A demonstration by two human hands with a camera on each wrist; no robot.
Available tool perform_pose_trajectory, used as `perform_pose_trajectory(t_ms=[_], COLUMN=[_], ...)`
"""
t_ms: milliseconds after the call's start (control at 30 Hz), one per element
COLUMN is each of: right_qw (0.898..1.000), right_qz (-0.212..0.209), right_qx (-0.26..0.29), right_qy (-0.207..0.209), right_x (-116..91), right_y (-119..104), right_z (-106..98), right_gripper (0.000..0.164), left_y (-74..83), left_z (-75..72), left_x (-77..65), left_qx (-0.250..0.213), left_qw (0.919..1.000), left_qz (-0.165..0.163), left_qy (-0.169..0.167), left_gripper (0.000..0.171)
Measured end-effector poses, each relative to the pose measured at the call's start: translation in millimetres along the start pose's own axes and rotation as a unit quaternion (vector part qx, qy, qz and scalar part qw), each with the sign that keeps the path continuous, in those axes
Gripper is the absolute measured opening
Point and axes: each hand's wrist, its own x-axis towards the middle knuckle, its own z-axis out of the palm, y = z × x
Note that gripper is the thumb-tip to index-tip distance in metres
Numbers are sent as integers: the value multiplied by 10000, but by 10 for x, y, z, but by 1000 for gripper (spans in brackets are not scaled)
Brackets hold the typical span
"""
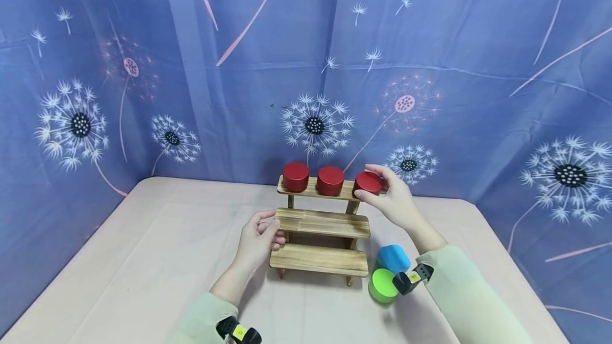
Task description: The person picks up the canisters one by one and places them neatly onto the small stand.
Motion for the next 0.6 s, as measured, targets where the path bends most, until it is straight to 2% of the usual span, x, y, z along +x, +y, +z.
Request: perform_pose_trajectory(t_ms=[300,600], right_qw=[10000,9997], right_qz=[5,245], right_qx=[5,-18], right_qy=[-20,-34], right_x=[47,37], right_y=[22,55], right_z=[30,3], right_gripper=[64,71], left_y=[-14,-1], left_z=[8,9], left_x=[9,-1], left_qx=[61,85], left_qw=[10000,9999], left_qz=[-1,27], left_qy=[41,52], left_gripper=[35,35])
